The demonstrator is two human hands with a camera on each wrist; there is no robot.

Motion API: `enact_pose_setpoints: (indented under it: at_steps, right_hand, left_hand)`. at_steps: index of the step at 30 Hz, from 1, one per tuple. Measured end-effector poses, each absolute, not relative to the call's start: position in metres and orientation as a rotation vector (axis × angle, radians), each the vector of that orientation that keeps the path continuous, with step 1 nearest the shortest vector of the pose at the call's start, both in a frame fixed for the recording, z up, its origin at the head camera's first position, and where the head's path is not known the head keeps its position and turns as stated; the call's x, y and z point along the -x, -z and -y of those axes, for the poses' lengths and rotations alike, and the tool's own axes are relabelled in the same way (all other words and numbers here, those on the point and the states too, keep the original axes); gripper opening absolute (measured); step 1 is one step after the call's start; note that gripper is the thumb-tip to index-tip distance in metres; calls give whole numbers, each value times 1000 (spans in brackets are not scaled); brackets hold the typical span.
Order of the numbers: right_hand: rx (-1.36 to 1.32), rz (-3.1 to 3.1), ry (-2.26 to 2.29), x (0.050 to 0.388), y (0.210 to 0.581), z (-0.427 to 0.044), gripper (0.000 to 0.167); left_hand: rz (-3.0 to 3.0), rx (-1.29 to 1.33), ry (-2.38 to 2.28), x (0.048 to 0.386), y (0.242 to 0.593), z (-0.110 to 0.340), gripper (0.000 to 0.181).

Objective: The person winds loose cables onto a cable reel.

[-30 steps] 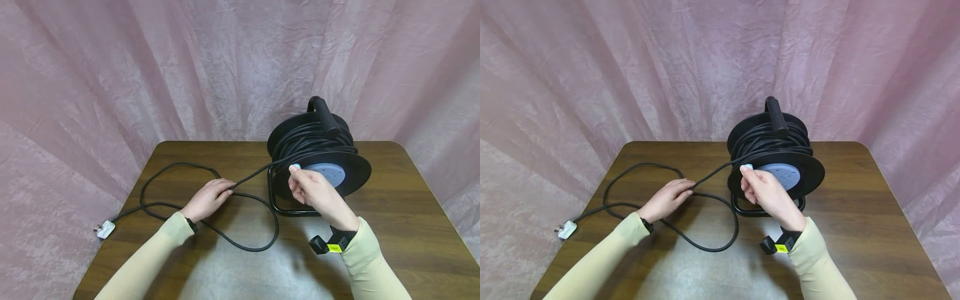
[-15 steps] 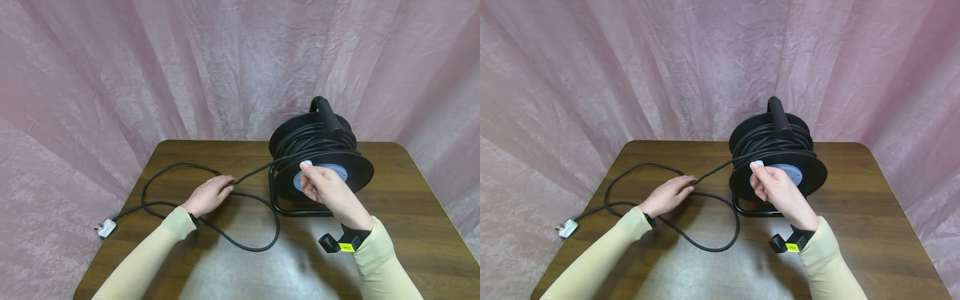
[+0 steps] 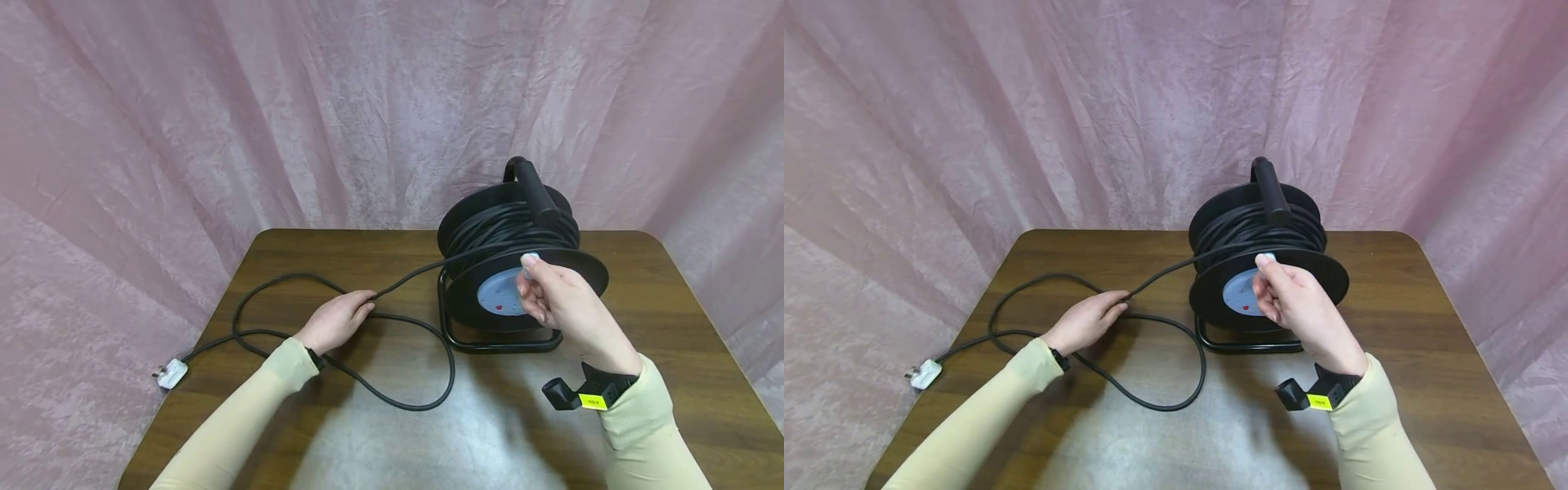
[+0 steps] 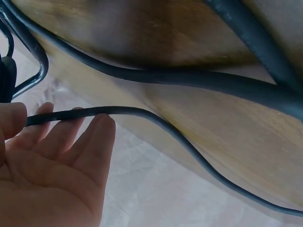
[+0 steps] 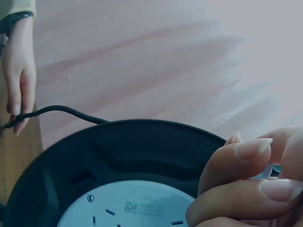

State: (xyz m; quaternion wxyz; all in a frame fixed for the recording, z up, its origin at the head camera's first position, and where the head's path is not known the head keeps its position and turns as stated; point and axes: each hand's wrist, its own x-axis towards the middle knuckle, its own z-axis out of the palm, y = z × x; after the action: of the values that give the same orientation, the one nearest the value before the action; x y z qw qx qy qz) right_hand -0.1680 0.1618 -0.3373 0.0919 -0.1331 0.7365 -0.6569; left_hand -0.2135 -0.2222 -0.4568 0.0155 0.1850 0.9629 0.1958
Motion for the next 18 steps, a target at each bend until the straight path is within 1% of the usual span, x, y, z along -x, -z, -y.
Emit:
enact_pose_setpoints:
  at_steps: [5, 9, 18]
  right_hand:
    - [409, -2171, 1990, 168, 338, -167, 51]
    - [414, -2146, 2005, 168, 339, -171, 52]
    - [445, -2185, 2000, 167, 340, -181, 51]
  left_hand:
    - [-3008, -614, -603, 214, 459, 224, 32]
    - [-2995, -584, -605, 213, 462, 227, 26]
    - [-2970, -588, -669, 214, 463, 224, 25]
